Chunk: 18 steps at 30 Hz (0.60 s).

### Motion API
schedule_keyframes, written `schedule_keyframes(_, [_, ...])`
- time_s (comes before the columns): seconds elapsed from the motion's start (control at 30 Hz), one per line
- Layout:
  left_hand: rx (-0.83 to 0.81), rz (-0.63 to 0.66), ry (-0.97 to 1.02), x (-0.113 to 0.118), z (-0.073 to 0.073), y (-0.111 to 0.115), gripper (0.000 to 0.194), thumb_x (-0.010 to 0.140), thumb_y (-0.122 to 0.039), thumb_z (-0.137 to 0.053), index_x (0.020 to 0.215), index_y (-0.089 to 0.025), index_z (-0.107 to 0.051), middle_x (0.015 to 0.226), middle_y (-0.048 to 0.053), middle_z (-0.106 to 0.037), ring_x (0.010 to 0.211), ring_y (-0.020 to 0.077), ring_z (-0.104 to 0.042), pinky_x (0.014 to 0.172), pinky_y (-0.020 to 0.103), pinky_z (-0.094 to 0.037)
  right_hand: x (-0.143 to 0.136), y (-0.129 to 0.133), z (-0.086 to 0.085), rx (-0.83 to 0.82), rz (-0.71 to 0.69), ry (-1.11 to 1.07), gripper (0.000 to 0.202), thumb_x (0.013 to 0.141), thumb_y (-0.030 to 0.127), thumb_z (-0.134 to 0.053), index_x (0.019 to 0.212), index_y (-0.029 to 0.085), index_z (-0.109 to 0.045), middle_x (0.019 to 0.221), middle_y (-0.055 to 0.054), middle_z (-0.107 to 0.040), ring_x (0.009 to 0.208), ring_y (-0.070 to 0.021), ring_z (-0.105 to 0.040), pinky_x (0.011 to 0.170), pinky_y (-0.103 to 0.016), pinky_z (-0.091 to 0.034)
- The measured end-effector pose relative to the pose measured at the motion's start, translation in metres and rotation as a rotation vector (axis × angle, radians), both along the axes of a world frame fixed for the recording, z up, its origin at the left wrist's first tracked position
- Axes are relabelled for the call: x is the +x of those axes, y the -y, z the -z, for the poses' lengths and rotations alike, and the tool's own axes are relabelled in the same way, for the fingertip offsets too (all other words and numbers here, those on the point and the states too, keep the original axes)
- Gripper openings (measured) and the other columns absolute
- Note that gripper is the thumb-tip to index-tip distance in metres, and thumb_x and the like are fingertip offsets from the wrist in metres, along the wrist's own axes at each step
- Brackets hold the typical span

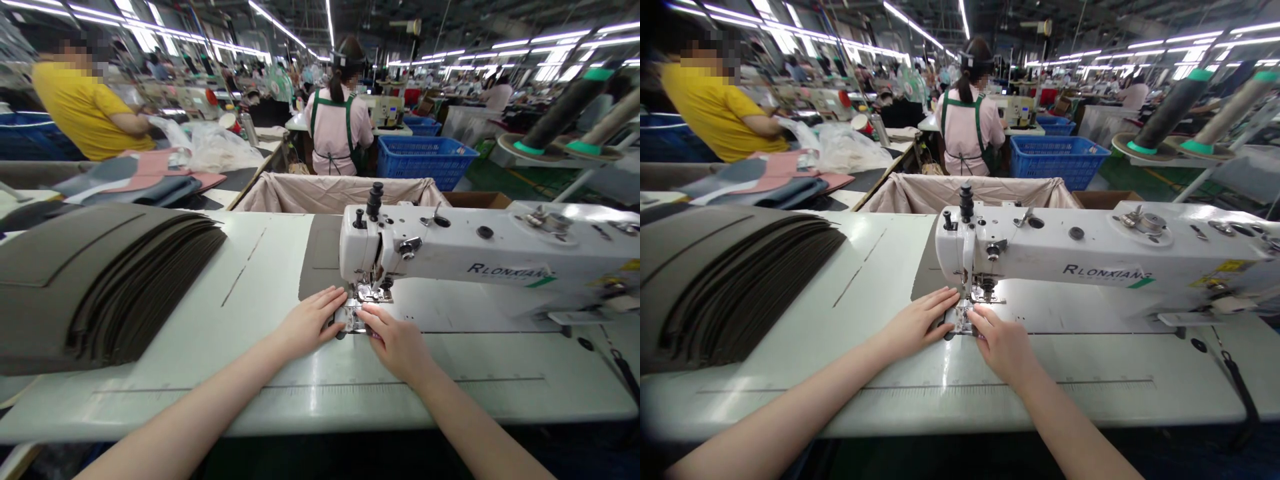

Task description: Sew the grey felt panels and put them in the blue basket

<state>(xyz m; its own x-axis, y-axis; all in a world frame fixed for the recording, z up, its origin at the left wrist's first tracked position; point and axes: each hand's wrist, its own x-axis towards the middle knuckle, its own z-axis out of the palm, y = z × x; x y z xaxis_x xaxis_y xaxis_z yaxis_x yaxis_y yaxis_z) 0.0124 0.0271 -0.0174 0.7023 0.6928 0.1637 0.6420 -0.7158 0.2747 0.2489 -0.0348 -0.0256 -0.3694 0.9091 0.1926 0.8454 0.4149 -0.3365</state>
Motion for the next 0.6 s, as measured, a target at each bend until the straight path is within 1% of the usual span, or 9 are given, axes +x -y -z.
schedule_keyframes(0.2, [0.004, 0.0, 0.017, -0.0004, 0.003, -0.0008, 0.061, 0.097, -0.043, -0.05, 0.15, -0.025, -0.025, 0.154, 0.004, -0.027, 0.143, 0.0232, -0.022, 0.118, 0.043, -0.024, -0.0008, -0.0001, -0.002, -0.008, 0.0, -0.003, 0.049, 0.09, 0.015, -0.049, 0.137, 0.029, -0.049, 0.144, -0.001, -0.047, 0.114, -0.0202, -0.059, 0.095, -0.034, -0.05])
schedule_keyframes(0.4, [0.005, 0.0, 0.018, 0.0002, 0.0013, 0.0001, 0.062, 0.097, -0.042, -0.049, 0.15, -0.025, -0.023, 0.154, 0.004, -0.027, 0.143, 0.0239, -0.021, 0.119, 0.044, -0.023, -0.0012, 0.0003, -0.0034, -0.01, 0.004, -0.001, 0.05, 0.089, 0.014, -0.05, 0.136, 0.028, -0.05, 0.143, -0.002, -0.048, 0.114, -0.0205, -0.059, 0.093, -0.033, -0.051])
schedule_keyframes(0.6, [0.042, -0.005, -0.006, 0.0003, 0.0029, -0.0003, 0.066, 0.096, -0.043, -0.05, 0.152, -0.025, -0.017, 0.156, 0.003, -0.023, 0.145, 0.0234, -0.016, 0.12, 0.045, -0.017, -0.0013, 0.0003, -0.0024, -0.009, 0.007, -0.019, 0.051, 0.088, 0.013, -0.049, 0.137, 0.028, -0.049, 0.143, -0.002, -0.048, 0.114, -0.0205, -0.058, 0.094, -0.033, -0.05])
